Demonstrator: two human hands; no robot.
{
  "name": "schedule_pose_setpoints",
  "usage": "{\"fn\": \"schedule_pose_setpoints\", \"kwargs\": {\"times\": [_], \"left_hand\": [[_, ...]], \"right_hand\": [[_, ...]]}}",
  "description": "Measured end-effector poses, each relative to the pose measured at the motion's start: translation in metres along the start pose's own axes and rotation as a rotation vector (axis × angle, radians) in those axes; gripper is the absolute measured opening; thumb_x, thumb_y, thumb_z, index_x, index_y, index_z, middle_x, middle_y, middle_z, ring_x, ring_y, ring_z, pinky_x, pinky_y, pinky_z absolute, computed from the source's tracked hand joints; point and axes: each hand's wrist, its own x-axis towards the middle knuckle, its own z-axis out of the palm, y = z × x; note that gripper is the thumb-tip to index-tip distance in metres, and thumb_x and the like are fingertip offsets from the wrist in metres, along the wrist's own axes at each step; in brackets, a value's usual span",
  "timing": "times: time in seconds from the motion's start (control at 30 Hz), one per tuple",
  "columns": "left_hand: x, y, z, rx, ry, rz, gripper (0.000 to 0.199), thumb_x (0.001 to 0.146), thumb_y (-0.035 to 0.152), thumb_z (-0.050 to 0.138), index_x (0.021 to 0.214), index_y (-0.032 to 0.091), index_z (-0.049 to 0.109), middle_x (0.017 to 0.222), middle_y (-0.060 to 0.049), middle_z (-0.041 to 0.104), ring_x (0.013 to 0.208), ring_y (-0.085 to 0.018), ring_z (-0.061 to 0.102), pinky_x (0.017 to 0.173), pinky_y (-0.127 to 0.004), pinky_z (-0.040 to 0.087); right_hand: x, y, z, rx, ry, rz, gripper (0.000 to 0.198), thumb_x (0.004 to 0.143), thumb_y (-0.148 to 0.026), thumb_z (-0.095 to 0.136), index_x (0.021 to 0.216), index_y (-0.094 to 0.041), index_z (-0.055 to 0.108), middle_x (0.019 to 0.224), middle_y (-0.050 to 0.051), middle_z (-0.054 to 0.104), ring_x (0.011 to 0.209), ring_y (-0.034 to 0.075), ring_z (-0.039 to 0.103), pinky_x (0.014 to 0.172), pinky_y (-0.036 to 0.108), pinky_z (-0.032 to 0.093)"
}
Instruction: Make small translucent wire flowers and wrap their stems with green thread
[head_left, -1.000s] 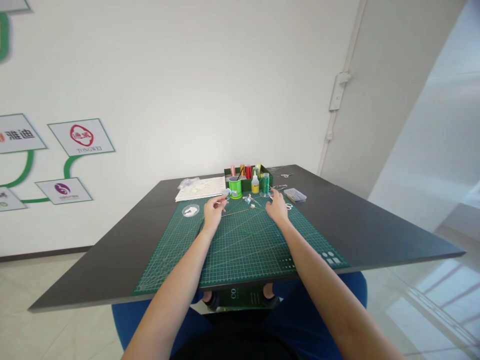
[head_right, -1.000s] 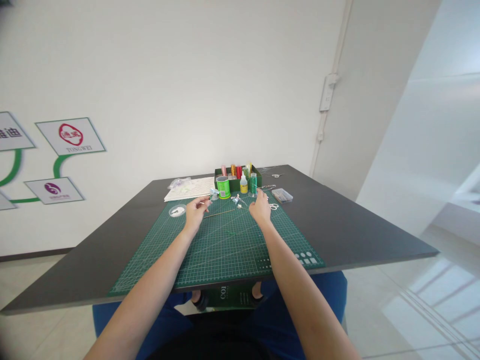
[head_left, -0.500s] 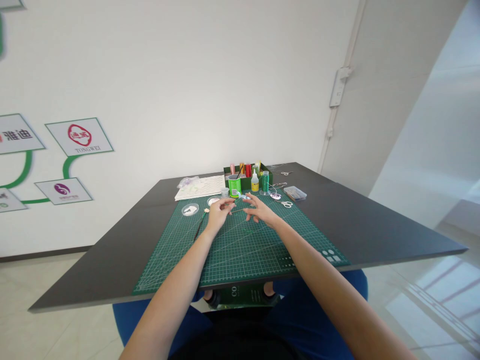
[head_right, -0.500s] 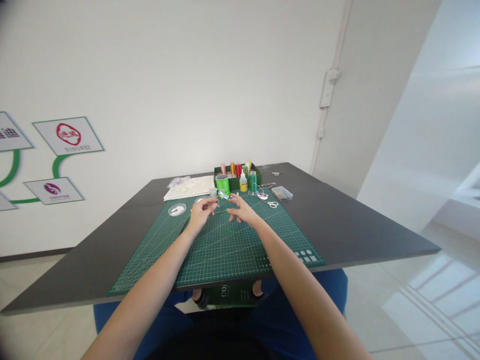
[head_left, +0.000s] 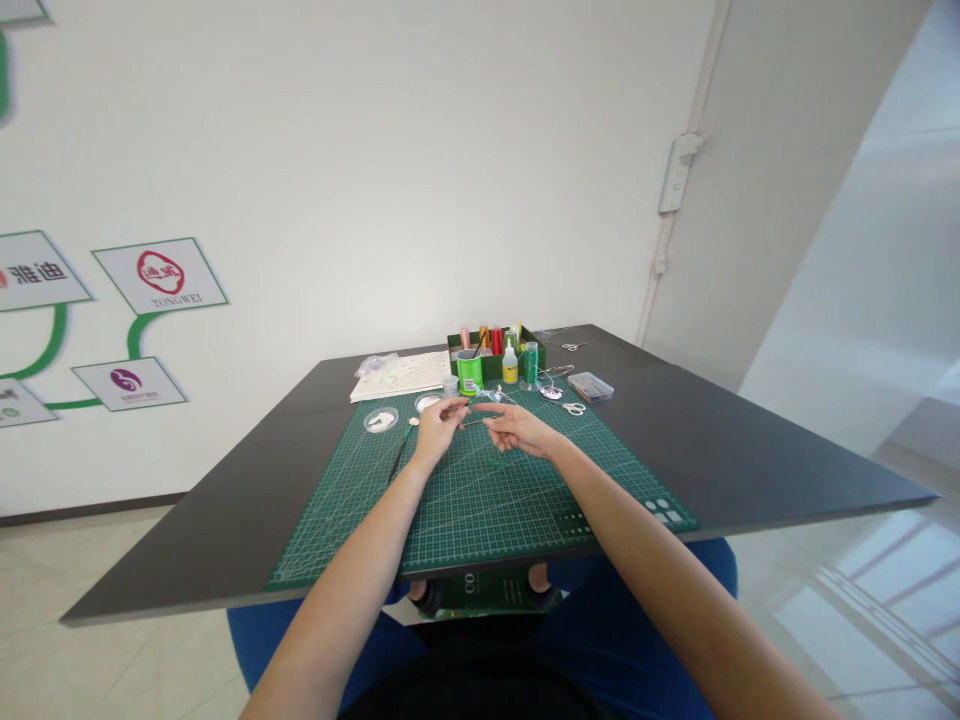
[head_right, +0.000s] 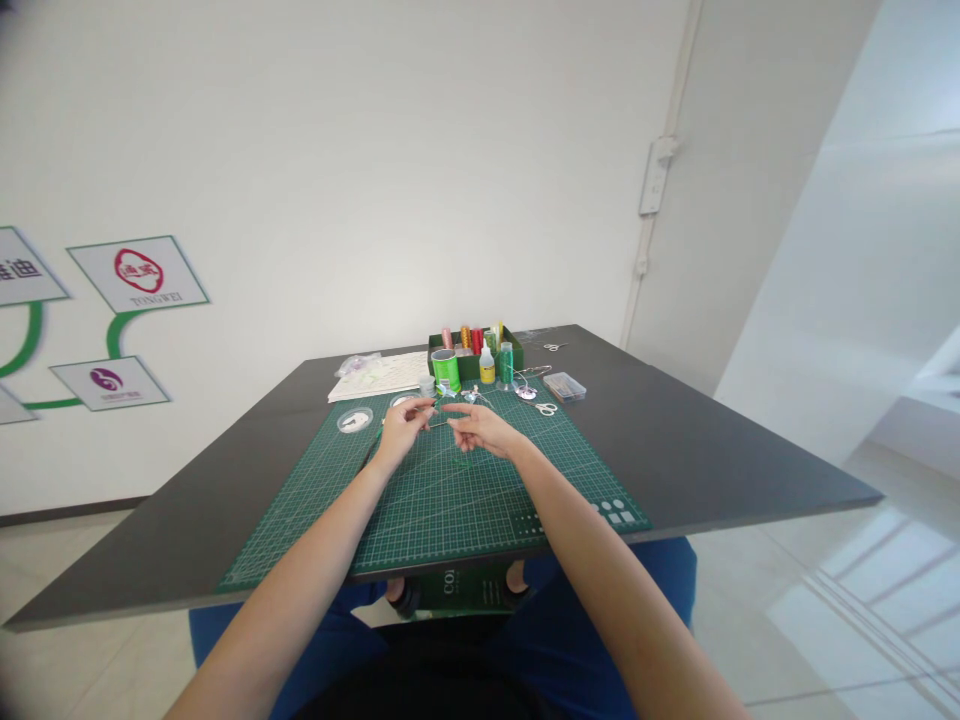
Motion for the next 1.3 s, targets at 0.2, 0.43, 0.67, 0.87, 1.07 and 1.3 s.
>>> {"fn": "schedule_pose_setpoints", "kwargs": {"times": [0.2,0.43,0.67,0.87,1.07,1.3], "left_hand": [[0.0019,-0.0061,-0.0033,0.041,0.087,-0.021,0.018,0.075,0.022,0.072,0.091,0.016,0.078,0.078,-0.005,0.074,0.049,-0.014,0.059,0.052,-0.027,0.048],[0.0028,-0.0076,-0.0043,0.095,0.124,-0.050,0.017,0.073,0.015,0.071,0.089,0.016,0.078,0.075,-0.004,0.073,0.048,-0.013,0.058,0.053,-0.026,0.048],[0.0001,-0.0044,-0.0048,0.102,0.119,-0.074,0.017,0.074,0.012,0.070,0.088,0.016,0.078,0.074,-0.005,0.072,0.050,-0.013,0.057,0.051,-0.025,0.047],[0.0000,-0.0043,-0.0053,0.197,0.088,-0.106,0.017,0.078,0.011,0.067,0.093,0.013,0.075,0.078,-0.005,0.073,0.052,-0.011,0.059,0.052,-0.023,0.049],[0.0002,-0.0025,-0.0042,0.249,0.066,-0.155,0.015,0.080,0.008,0.066,0.092,0.013,0.073,0.079,-0.004,0.073,0.053,-0.011,0.060,0.053,-0.023,0.051],[-0.0005,-0.0043,-0.0028,0.260,-0.011,-0.188,0.012,0.081,0.006,0.068,0.090,0.013,0.073,0.075,-0.001,0.070,0.048,-0.008,0.056,0.051,-0.022,0.048]], "right_hand": [[-0.0006,-0.0006,-0.0018,-0.040,-0.040,-0.072,0.052,0.088,-0.033,0.065,0.132,-0.007,0.059,0.040,-0.012,0.042,0.034,0.007,0.031,0.040,0.019,0.027],[-0.0046,-0.0062,-0.0030,-0.098,-0.083,-0.037,0.047,0.086,-0.031,0.066,0.127,-0.007,0.063,0.039,-0.012,0.041,0.034,0.007,0.029,0.039,0.020,0.022],[-0.0049,-0.0039,-0.0055,-0.187,-0.109,-0.031,0.045,0.087,-0.030,0.065,0.125,-0.007,0.068,0.038,-0.012,0.041,0.034,0.007,0.031,0.040,0.020,0.025],[-0.0051,-0.0043,-0.0055,-0.176,-0.120,-0.055,0.048,0.086,-0.032,0.067,0.126,-0.006,0.068,0.038,-0.011,0.042,0.034,0.006,0.031,0.040,0.021,0.023],[-0.0056,-0.0066,-0.0054,-0.143,-0.124,-0.077,0.046,0.085,-0.033,0.068,0.123,-0.006,0.069,0.038,-0.011,0.041,0.033,0.006,0.030,0.039,0.021,0.021],[-0.0051,-0.0067,-0.0078,-0.114,-0.094,-0.141,0.043,0.086,-0.034,0.069,0.120,-0.007,0.069,0.038,-0.012,0.039,0.033,0.005,0.028,0.040,0.021,0.019]]}}
